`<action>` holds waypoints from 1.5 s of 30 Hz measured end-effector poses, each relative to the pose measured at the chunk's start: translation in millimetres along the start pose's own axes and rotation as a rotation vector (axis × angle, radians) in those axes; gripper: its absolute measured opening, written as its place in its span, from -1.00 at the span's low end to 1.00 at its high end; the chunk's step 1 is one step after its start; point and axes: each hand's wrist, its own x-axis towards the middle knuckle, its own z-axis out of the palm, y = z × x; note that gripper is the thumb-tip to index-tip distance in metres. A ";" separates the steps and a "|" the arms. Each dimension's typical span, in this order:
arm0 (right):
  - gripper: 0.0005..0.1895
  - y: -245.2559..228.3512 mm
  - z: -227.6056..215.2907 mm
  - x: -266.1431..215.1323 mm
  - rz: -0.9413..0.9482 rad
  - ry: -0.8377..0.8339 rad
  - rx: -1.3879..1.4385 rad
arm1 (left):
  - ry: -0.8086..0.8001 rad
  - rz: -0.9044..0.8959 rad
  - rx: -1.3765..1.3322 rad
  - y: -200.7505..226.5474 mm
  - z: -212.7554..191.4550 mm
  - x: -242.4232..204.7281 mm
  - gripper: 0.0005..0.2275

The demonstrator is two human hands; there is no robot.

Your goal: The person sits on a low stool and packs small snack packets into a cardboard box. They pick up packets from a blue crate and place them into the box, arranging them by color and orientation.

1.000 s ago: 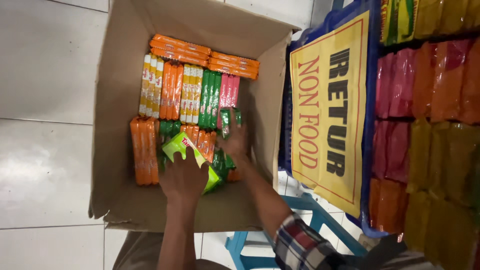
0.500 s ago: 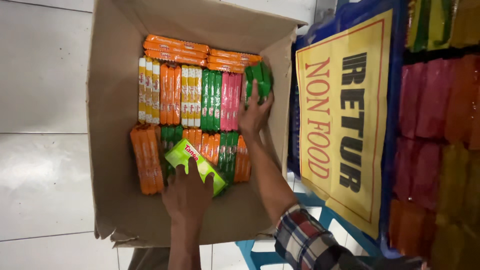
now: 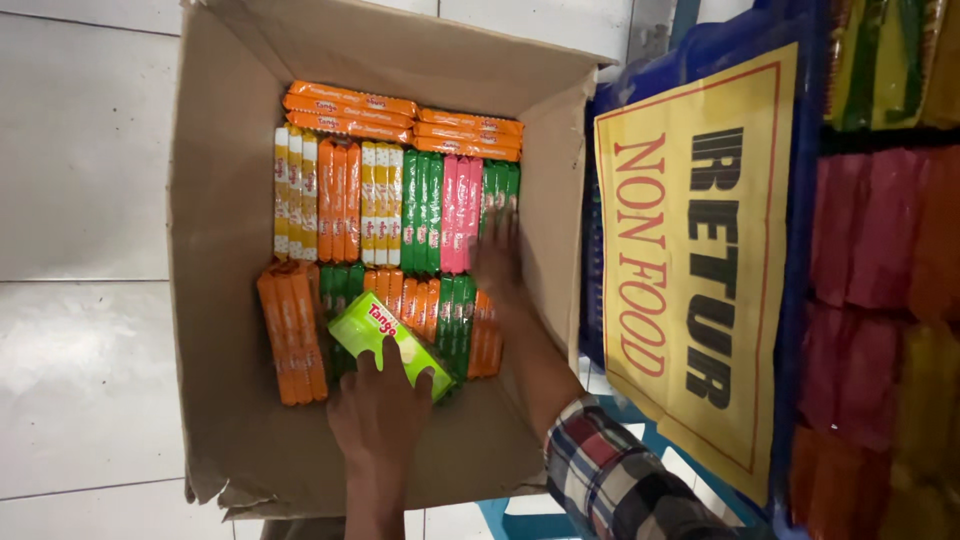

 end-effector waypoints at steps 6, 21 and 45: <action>-0.08 10.9 34.1 5.6 -0.221 0.238 -0.297 | -0.269 -0.089 -0.074 8.2 -35.8 5.7 -0.36; 0.19 -99.8 68.9 -191.3 -0.343 0.086 -0.039 | 0.104 -0.257 -0.043 -62.3 -28.8 -26.6 -0.52; -0.28 1.8 22.0 -181.0 -0.089 -0.305 -0.494 | -0.004 -0.116 -0.182 -77.6 -0.8 -14.7 -0.45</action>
